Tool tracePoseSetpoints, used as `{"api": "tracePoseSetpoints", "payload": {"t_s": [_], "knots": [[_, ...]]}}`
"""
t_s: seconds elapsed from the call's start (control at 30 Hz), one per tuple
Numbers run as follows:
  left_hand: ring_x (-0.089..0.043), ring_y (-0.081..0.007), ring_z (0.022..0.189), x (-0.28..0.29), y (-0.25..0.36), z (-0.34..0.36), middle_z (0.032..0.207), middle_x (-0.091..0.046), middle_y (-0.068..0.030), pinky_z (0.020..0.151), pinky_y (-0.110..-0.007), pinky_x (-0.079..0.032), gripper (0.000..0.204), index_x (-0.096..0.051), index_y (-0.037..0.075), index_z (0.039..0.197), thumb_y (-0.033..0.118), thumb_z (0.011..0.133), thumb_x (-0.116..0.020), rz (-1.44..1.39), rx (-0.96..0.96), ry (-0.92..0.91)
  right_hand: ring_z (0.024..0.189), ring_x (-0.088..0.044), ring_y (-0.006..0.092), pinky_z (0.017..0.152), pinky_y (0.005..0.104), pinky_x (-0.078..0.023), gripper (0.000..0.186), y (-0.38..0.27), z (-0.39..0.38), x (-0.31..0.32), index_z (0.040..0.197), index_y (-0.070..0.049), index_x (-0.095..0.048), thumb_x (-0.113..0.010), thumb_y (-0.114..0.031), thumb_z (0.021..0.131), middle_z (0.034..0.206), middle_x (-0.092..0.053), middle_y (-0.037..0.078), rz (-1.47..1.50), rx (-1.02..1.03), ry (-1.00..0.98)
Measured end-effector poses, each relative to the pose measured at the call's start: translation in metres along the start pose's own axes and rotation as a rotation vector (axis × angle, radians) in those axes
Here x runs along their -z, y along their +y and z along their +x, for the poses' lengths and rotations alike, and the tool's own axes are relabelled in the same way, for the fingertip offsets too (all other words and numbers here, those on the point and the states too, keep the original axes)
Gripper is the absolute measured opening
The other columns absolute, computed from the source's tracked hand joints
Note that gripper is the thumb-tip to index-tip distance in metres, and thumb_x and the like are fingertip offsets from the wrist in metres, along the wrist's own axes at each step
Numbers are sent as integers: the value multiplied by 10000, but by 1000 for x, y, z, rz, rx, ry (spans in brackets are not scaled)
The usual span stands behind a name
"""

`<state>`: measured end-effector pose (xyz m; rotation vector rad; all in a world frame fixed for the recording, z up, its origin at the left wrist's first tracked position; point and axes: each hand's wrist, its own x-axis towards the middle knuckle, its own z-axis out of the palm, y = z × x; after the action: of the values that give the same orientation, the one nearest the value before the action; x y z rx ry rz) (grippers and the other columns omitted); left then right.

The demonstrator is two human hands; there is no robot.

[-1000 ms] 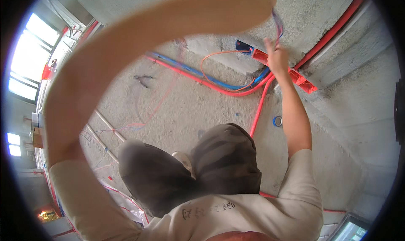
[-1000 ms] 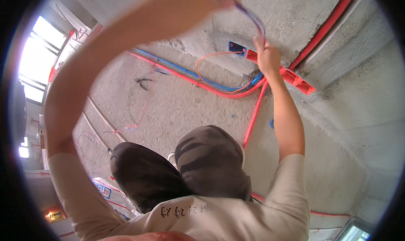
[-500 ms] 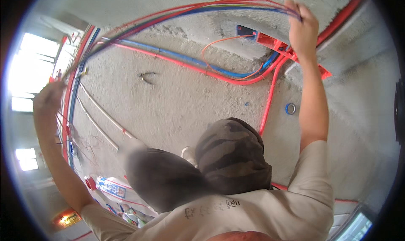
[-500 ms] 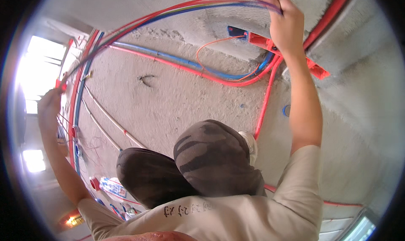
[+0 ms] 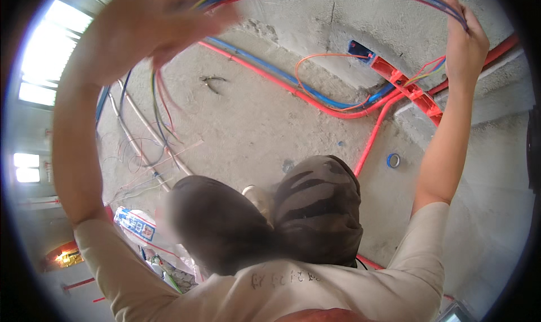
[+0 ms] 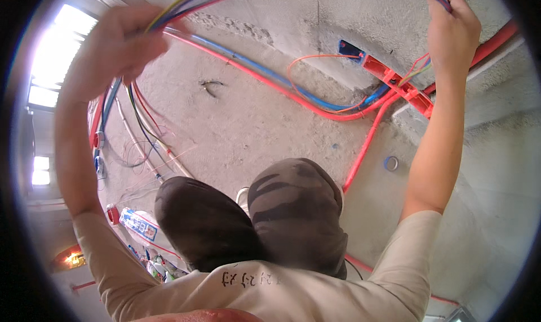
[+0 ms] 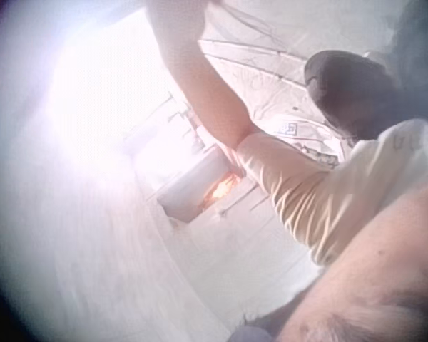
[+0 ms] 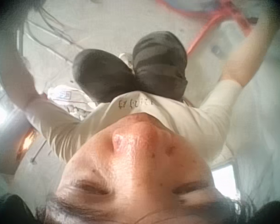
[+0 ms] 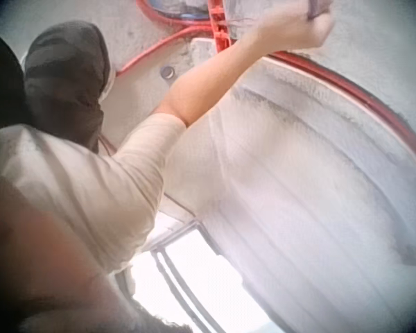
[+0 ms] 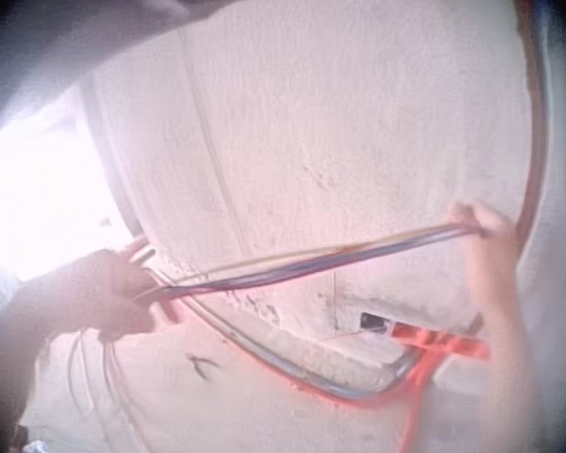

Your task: The person walks through a construction site and kneels to work on electrical wiring. They pull colored wires from conduits, twist them together, and wrap the connections with blue electrical tape.

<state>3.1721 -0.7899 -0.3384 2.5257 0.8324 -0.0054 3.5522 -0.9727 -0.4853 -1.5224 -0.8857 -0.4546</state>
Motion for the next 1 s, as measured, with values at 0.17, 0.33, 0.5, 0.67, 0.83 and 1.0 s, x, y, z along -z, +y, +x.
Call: {"api": "tracePoseSetpoints", "payload": {"t_s": [0.17, 0.33, 0.5, 0.67, 0.83, 1.0], "knots": [[-362, -30, 436, -1, -80, -35, 563, -424, 59, 409, -221, -292, 273, -688, -44, 1095, 162, 944, -594, -439, 257, 217, 864, -692, 179, 804, 322, -521, 336, 60, -36, -1, 1048, -29, -752, -640, -345, 1019, 939, -766, 107, -108, 64, -36], [-406, -43, 412, -4, -12, -3, 556, -476, 27, 396, -237, -292, 297, -706, -21, 1190, 180, 1022, -567, 86, -77, 351, 916, -722, 362, 820, 427, -560, 201, 65, -113, -46, 1044, -2, -702, -568, -4, 893, 958, -737, 198, -315, -16, -301], [-519, -95, 491, 35, 117, 15, 635, -610, -23, 469, -290, -410, 265, -747, 14, 1110, 212, 939, -699, -108, -142, 32, 693, -627, 194, 696, 324, -499, 307, 4, -52, -42, 1008, -66, -753, -694, -366, 977, 782, -714, 124, -2, -148, -42], [-455, -57, 421, 10, 23, -15, 581, -495, 41, 391, -231, -352, 327, -745, 25, 1120, 283, 926, -688, 133, 0, 191, 602, -463, 84, 576, 290, -388, 345, -44, 11, -9, 783, -51, -616, -659, -310, 1007, 657, -569, -10, -192, 174, 141], [-573, -78, 651, 14, -77, -59, 715, -575, 8, 590, -243, -431, 319, -744, 4, 1062, 292, 951, -666, -12, 137, 285, 715, -565, 160, 710, 318, -483, 302, 9, -27, -3, 1037, 3, -736, -654, -285, 997, 807, -716, 93, -7, 32, -49], [-668, -154, 835, 11, -17, -14, 920, -736, -84, 773, -277, -505, 334, -727, -6, 1101, 296, 971, -667, 247, -132, 611, 941, -731, 309, 874, 415, -548, 194, 57, -103, -45, 1047, 16, -709, -610, -142, 994, 994, -758, 182, -234, -86, -95]]}}
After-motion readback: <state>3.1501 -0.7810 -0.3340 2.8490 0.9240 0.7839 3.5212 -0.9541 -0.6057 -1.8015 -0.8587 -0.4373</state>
